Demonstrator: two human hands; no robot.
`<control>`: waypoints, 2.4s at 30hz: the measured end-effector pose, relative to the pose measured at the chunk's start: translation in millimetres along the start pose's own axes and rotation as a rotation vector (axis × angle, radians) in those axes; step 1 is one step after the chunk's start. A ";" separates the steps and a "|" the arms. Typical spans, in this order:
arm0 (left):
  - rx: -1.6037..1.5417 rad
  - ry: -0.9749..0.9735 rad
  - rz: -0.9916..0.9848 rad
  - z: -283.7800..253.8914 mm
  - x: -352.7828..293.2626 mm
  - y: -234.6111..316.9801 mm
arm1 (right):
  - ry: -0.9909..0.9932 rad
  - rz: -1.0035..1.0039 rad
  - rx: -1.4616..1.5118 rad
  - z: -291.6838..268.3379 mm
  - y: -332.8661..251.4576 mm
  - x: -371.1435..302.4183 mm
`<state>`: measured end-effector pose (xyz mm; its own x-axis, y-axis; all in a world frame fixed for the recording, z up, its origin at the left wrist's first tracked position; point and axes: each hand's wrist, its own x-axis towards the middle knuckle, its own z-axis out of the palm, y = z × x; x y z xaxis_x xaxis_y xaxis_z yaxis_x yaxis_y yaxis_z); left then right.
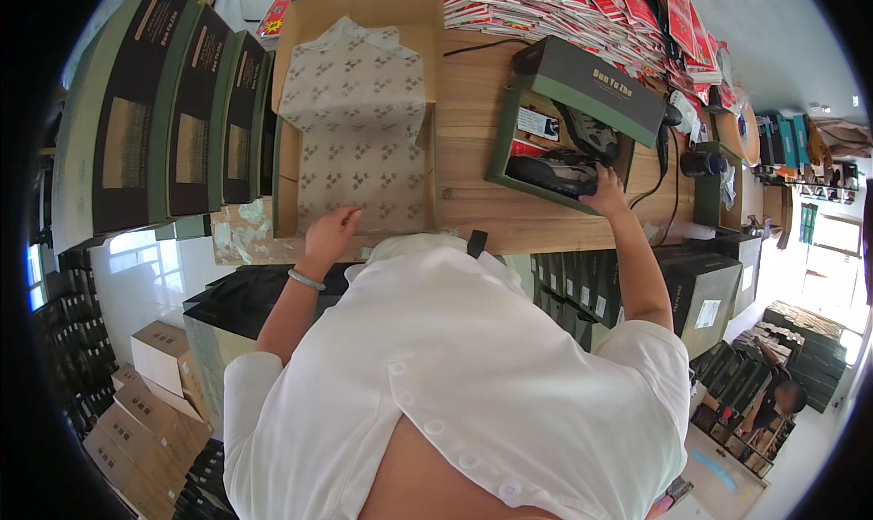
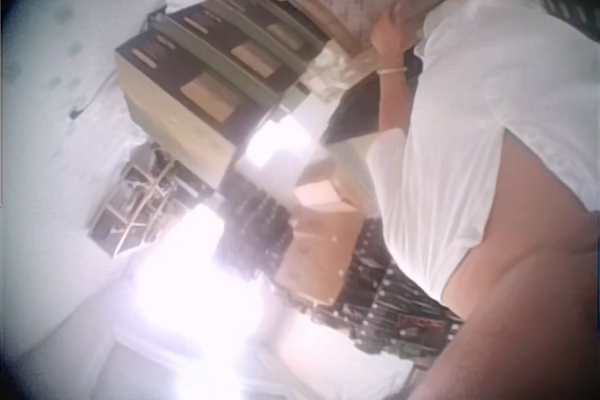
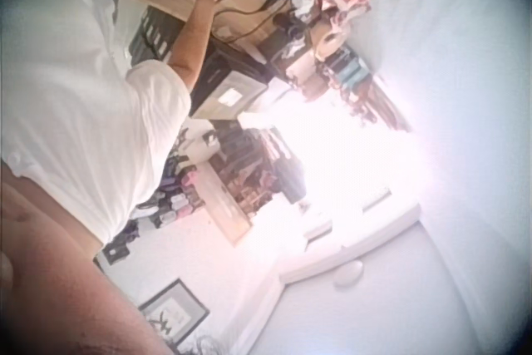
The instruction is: The person packs a pair of shoes into a green box with tissue paper, closes the box, and uses a heat gun to apply a shipping label. They then stack the box and repeat the process with another pair of shoes.
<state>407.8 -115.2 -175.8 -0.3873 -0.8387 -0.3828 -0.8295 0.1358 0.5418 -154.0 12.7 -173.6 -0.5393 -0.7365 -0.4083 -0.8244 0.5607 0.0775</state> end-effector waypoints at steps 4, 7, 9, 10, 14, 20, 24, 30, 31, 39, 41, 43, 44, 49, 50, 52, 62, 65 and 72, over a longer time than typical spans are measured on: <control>-0.009 0.082 -0.118 28.0 -2.3 -8.0 | 0.019 -0.331 -0.012 11.0 -6.8 18.2; 0.181 0.133 -0.153 37.1 1.3 -6.1 | -0.013 -0.422 -0.223 23.0 -27.1 35.3; 0.155 0.215 -0.149 41.7 3.5 -11.7 | 0.032 -0.478 -0.195 19.3 -30.4 37.8; 0.169 0.236 -0.155 44.8 3.1 -13.4 | 0.029 -0.493 -0.109 14.9 -28.8 39.0; 0.245 0.300 -0.196 51.8 1.4 -15.6 | 0.018 -0.529 0.356 -11.0 -12.1 47.9; 0.209 0.385 -0.155 59.8 -0.9 -21.5 | -0.372 -0.523 1.401 -60.8 23.6 54.1; 0.287 0.426 -0.115 60.2 -1.1 -24.0 | -0.240 -0.447 1.627 -79.3 16.3 44.9; 0.222 0.500 -0.071 60.3 -6.8 -11.4 | -0.229 -0.536 1.590 -155.7 -64.9 -36.4; 0.198 0.536 -0.033 60.2 -6.3 -10.1 | -0.205 -0.592 1.573 -163.4 -83.0 -45.0; -0.625 0.981 0.068 71.1 -10.0 -27.2 | 0.111 -0.905 0.862 -144.4 -313.1 -101.4; -0.794 1.135 0.080 78.4 -3.2 -38.3 | 0.272 -1.057 0.694 -99.9 -366.1 -103.3; -0.780 1.310 0.095 77.2 3.2 -32.3 | 0.270 -1.035 0.438 -59.8 -404.7 -105.1; -0.714 1.345 0.127 78.0 5.8 -33.6 | 0.232 -1.015 0.379 -40.5 -418.1 -103.8; -0.298 1.286 0.169 66.3 -2.8 -22.1 | 0.056 -0.970 0.337 24.1 -431.4 -118.2; -0.266 1.252 0.183 65.0 -2.6 -23.0 | 0.131 -1.042 0.339 42.0 -430.6 -117.5; -0.195 1.197 0.186 59.1 -6.0 -20.7 | 0.201 -1.117 0.341 65.6 -430.8 -115.2; 0.056 0.864 0.037 48.1 -1.8 -13.0 | -0.024 -1.059 0.672 83.3 -400.0 -96.2; 0.003 0.773 -0.016 48.0 -4.2 -13.5 | 0.205 -0.901 0.804 44.4 -360.4 -75.6; 0.059 0.772 -0.007 48.0 -0.5 -9.9 | 0.177 -0.754 0.689 -6.9 -303.6 -14.4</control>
<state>396.9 -90.8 -216.9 -0.0095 -0.9667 0.2556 -0.8593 0.1386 0.4924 102.8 -149.5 -185.0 0.0122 -0.9999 0.0087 -0.7113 -0.0149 -0.7027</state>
